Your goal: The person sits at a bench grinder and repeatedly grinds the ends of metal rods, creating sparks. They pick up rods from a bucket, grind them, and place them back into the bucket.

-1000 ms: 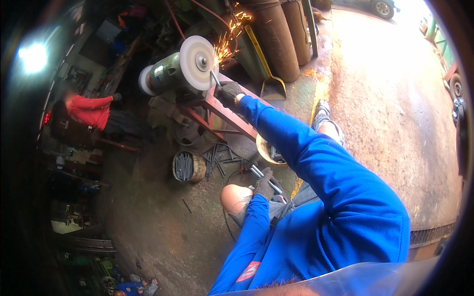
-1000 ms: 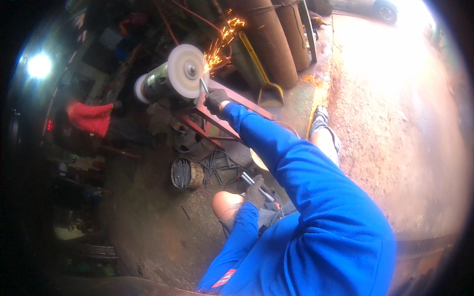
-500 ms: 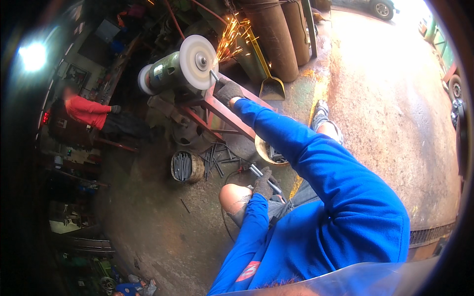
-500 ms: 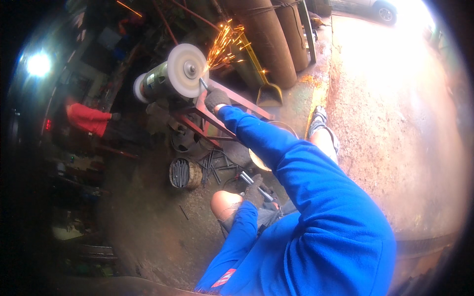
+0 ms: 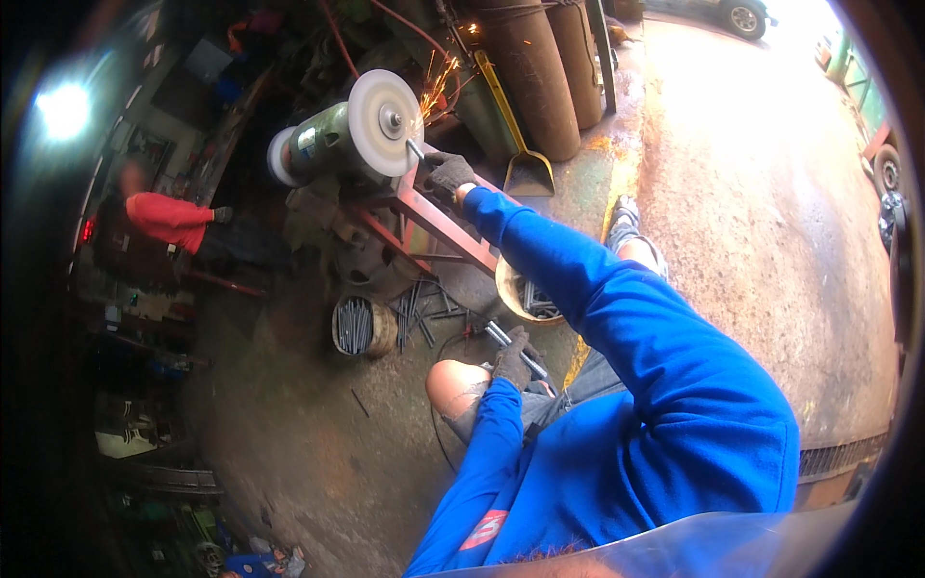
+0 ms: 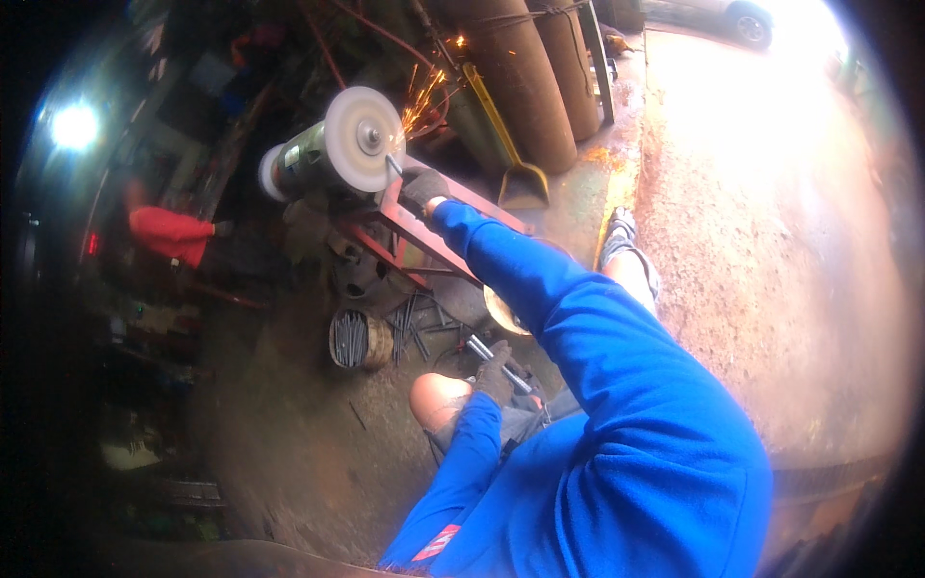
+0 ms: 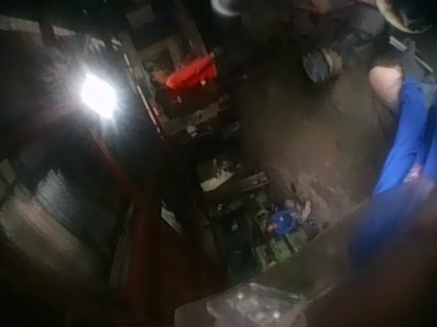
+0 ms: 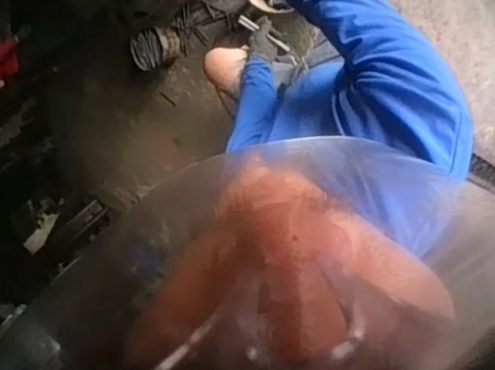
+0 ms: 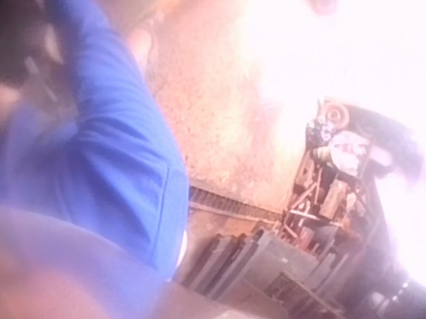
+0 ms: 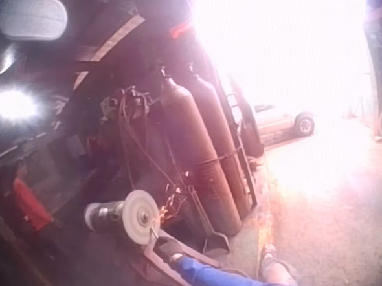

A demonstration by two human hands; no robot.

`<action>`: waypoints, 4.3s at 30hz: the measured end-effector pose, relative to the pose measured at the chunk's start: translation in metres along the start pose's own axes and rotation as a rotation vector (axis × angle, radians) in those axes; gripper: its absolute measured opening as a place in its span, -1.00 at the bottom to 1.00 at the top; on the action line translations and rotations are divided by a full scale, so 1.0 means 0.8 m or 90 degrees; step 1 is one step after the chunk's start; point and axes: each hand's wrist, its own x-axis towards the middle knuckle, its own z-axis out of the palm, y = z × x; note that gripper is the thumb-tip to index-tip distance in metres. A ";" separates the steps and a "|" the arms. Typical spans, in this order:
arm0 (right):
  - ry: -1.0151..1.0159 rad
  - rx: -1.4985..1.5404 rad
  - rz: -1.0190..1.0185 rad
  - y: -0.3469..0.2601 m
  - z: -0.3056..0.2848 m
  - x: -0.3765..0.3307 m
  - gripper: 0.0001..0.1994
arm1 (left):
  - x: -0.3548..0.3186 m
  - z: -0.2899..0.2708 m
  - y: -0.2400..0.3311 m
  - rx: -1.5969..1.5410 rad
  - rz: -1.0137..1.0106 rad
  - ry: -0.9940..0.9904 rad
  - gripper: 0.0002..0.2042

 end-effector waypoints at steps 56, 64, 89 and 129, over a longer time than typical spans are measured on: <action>0.022 0.257 0.076 0.058 -0.116 -0.161 -0.73 | 0.017 -0.004 -0.013 -0.039 0.033 -0.038 -0.69; -0.026 0.295 0.055 0.017 -0.102 -0.151 -0.73 | 0.012 -0.007 -0.003 -0.058 0.029 0.004 -0.66; 0.004 -0.074 0.054 0.171 -0.106 -0.194 -0.72 | 0.054 -0.022 0.022 -0.142 0.040 0.042 -0.80; -0.089 0.890 0.289 0.166 -0.169 -0.254 -0.71 | 0.070 0.023 0.069 -0.090 0.073 0.016 -0.91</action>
